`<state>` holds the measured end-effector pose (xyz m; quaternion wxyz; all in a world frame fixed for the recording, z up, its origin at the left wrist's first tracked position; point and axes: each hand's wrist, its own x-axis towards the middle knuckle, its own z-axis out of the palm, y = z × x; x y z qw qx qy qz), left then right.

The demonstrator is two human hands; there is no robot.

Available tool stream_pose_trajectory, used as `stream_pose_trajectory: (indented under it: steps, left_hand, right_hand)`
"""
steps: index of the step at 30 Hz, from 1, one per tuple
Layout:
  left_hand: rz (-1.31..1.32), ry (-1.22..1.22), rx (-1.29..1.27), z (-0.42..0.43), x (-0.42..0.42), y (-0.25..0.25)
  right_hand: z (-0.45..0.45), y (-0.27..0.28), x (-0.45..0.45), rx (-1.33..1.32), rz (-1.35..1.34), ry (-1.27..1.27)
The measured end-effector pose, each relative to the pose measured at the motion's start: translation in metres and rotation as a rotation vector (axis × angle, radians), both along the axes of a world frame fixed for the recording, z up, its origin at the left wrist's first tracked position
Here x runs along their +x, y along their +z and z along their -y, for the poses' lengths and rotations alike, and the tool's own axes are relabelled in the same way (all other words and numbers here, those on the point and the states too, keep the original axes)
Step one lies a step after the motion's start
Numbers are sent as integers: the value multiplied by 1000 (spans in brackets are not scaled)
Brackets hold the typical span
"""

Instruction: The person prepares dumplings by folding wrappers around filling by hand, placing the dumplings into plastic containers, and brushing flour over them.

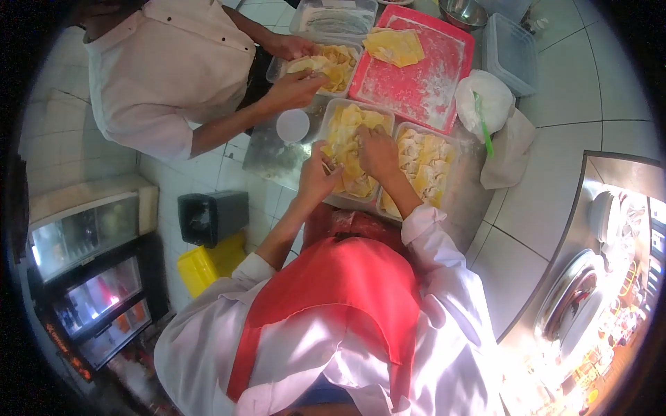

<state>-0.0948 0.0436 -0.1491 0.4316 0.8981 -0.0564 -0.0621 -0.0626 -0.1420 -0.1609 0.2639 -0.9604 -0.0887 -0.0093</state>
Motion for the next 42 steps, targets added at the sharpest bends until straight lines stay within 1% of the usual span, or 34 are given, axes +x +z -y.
stream_pose_trajectory:
  steps: [2, 3, 4, 6, 7, 8, 9, 10, 12, 14, 15, 17, 19, 20, 21, 22, 23, 24, 25, 26, 28, 29, 31, 32, 34, 35, 37, 41, 42]
  left_hand:
    - [-66, 59, -96, -6, 5, 7]
    - [-65, 62, -94, -11, 7, 11]
    - [-15, 100, -134, -16, 9, 17]
    - [30, 134, -174, -20, 12, 32]
    - [62, 169, -226, -21, 17, 41]
    - [97, 202, -279, -19, 22, 49]
    - [102, 195, -280, -15, 29, 57]
    - [134, 185, -314, -9, 37, 64]
    - [175, 166, -348, 3, 55, 68]
    - [312, 23, -322, 22, 80, 66]
    - [318, 15, -325, 33, 94, 65]
    - [236, -129, -281, 63, 125, 58]
    - [280, -248, -227, 95, 164, 50]
    - [290, -261, -236, 112, 188, 39]
    - [448, -317, -50, 129, 212, 22]
    - [608, -365, 135, 143, 230, 8]
    - [624, -373, 121, 153, 243, -1]
    - [615, -409, 288, 162, 256, -8]
    - [602, -440, 456, 169, 266, -12]
    - [619, -446, 442, 172, 274, -16]
    - [664, -620, 656, 174, 296, -21]
    - [685, -624, 649, 179, 306, -20]
    - [445, -776, 824, 187, 324, -20]
    - [461, -782, 829, 188, 331, -23]
    - [466, -764, 855, 186, 340, -26]
    - [478, -765, 859, 183, 335, -16]
    - [659, -858, 849, 176, 316, -1]
    - [672, -787, 820, 174, 320, -18]
    - [612, -775, 831, 175, 323, -22]
  right_hand:
    - [0, 17, -3, -3, 15, 41]
    - [-2, 23, -4, -4, 26, 81]
    - [-7, 23, -2, -2, 23, 82]
    - [-31, 25, 2, 42, 148, 191]
    - [-47, 20, 6, 43, 149, 188]
    - [-65, 7, 11, -34, 157, 200]
    - [-79, -4, 16, -113, 168, 209]
    - [-91, -15, 22, -109, 173, 201]
    - [-108, -36, 27, 9, 193, 155]
    - [-117, -48, 31, 129, 210, 115]
    - [-121, -53, 30, 160, 219, 98]
    - [-125, -60, 33, 186, 244, 67]
    - [-117, -53, 36, 170, 264, 44]
    - [-108, -38, 35, 175, 164, 113]
    - [-99, -22, 33, 178, 61, 182]
    - [-89, -6, 25, 165, 72, 170]
    - [-78, 11, 16, -2, 42, 159]
    - [-67, 23, 9, -170, 13, 145]
    - [-57, 30, 4, -96, 74, 89]
    - [-46, 36, -1, -110, 86, 75]
    - [-18, 46, -10, 108, 112, -31]
    - [-5, 48, -14, 98, 128, -42]
    - [20, 50, -17, 151, 58, -167]
    - [31, 47, -15, 152, 72, -177]
    - [51, 39, -12, 149, 52, -320]
    - [58, 43, -10, 119, 63, -351]
    - [70, 52, -3, 139, 106, -374]
    - [78, 61, 11, 157, 187, -402]
    - [78, 61, 13, 153, 198, -401]
